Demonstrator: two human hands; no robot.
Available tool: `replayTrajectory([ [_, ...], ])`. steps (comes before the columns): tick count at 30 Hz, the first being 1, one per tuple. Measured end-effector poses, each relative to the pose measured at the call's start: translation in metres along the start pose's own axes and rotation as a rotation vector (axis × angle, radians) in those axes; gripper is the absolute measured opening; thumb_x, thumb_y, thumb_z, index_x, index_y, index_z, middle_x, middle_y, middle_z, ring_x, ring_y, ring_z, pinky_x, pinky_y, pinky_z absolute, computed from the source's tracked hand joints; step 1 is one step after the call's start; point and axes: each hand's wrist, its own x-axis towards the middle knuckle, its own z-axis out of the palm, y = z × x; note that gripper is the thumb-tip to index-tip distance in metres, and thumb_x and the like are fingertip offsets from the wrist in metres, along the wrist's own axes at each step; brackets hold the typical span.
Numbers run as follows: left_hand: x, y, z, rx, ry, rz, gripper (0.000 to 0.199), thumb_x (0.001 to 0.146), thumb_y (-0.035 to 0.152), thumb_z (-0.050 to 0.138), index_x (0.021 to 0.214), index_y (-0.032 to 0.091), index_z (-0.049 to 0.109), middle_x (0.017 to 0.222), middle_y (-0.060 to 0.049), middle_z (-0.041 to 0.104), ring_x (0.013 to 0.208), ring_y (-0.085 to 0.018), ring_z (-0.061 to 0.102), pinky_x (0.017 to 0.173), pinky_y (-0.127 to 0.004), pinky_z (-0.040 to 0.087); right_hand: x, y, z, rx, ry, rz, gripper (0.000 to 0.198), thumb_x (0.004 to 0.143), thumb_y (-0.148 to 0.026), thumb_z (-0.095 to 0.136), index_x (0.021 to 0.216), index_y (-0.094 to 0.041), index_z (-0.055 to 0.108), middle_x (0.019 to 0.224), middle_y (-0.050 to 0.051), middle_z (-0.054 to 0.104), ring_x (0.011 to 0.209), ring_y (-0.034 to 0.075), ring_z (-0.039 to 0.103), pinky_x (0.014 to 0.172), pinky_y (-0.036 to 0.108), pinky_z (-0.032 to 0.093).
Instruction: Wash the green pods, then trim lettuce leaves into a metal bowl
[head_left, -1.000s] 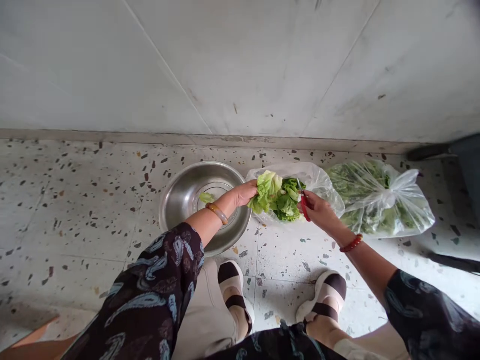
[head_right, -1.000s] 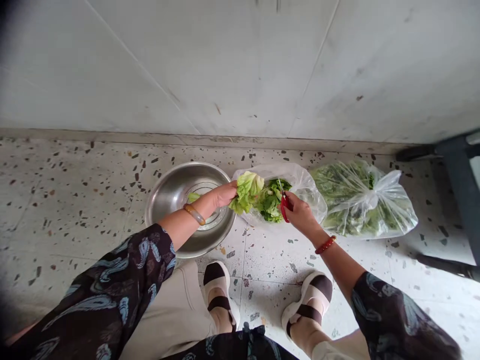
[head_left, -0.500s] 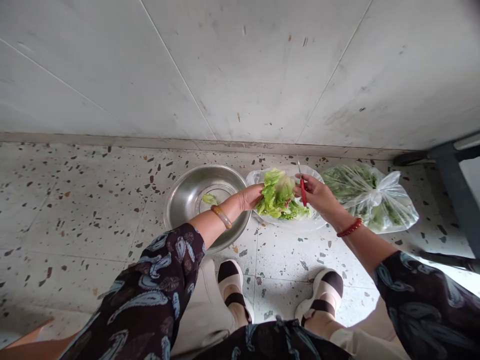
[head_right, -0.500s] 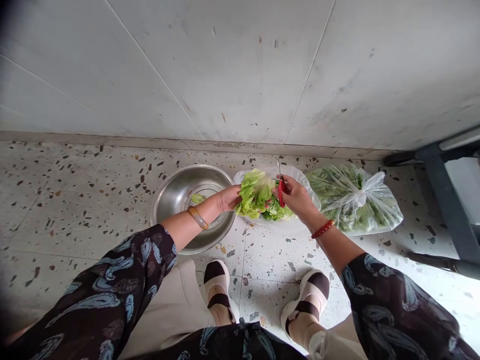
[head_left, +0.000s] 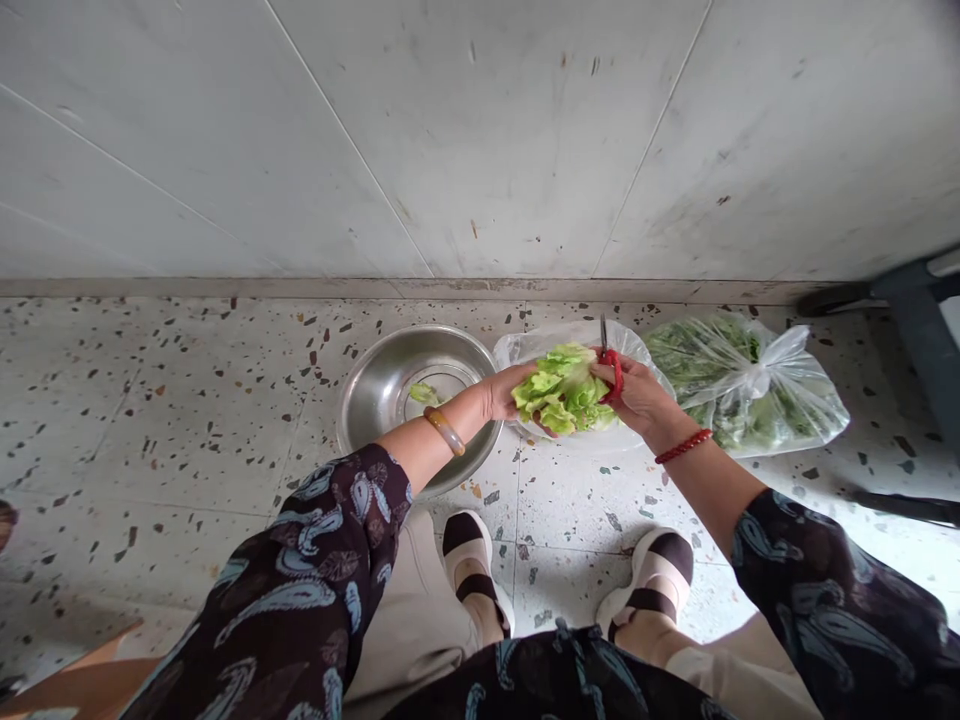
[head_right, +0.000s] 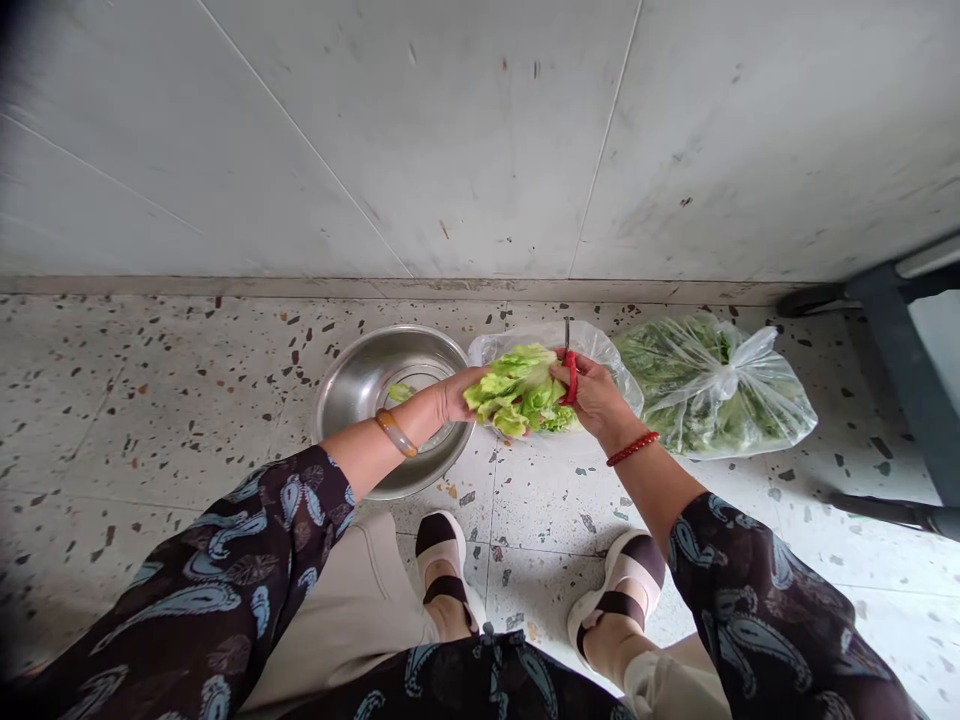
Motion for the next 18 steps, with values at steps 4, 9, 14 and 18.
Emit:
replayTrajectory([
  [4, 0.000, 0.002, -0.009, -0.096, -0.019, -0.076, 0.060, 0.083, 0.065, 0.055, 0.112, 0.013, 0.066, 0.084, -0.012, 0.072, 0.082, -0.028, 0.070, 0.069, -0.040, 0.057, 0.004, 0.007, -0.011, 0.035, 0.096, -0.032, 0.045, 0.058, -0.037, 0.084, 0.095, -0.024, 0.062, 0.071, -0.004, 0.062, 0.061, 0.013, 0.061, 0.050, 0.024, 0.049],
  [9, -0.005, 0.005, -0.027, 0.195, 0.134, -0.003, 0.043, 0.074, 0.032, 0.080, 0.112, 0.015, 0.068, 0.090, -0.010, 0.072, 0.087, -0.022, 0.067, 0.075, -0.033, 0.054, -0.006, -0.001, 0.004, -0.052, 0.073, -0.102, 0.059, 0.059, -0.043, 0.084, 0.110, -0.023, 0.061, 0.076, -0.003, 0.065, 0.064, 0.013, 0.062, 0.054, 0.025, 0.051],
  [14, -0.040, 0.021, -0.062, 0.295, 0.411, 0.023, 0.027, 0.078, 0.013, 0.069, 0.105, 0.011, 0.068, 0.090, -0.008, 0.072, 0.082, -0.017, 0.066, 0.078, -0.031, 0.052, -0.005, -0.010, 0.006, -0.128, 0.047, -0.082, 0.066, 0.062, -0.043, 0.084, 0.119, -0.021, 0.060, 0.085, 0.000, 0.069, 0.072, 0.014, 0.066, 0.056, 0.022, 0.050],
  [18, -0.070, 0.020, -0.082, 0.227, 0.580, 0.006, 0.025, 0.078, 0.017, 0.068, 0.103, 0.013, 0.066, 0.089, -0.005, 0.071, 0.075, -0.015, 0.066, 0.068, -0.028, 0.051, 0.009, 0.003, -0.017, -0.225, 0.101, -0.060, 0.064, 0.065, -0.044, 0.081, 0.121, -0.020, 0.059, 0.084, 0.000, 0.068, 0.069, 0.012, 0.064, 0.054, 0.022, 0.047],
])
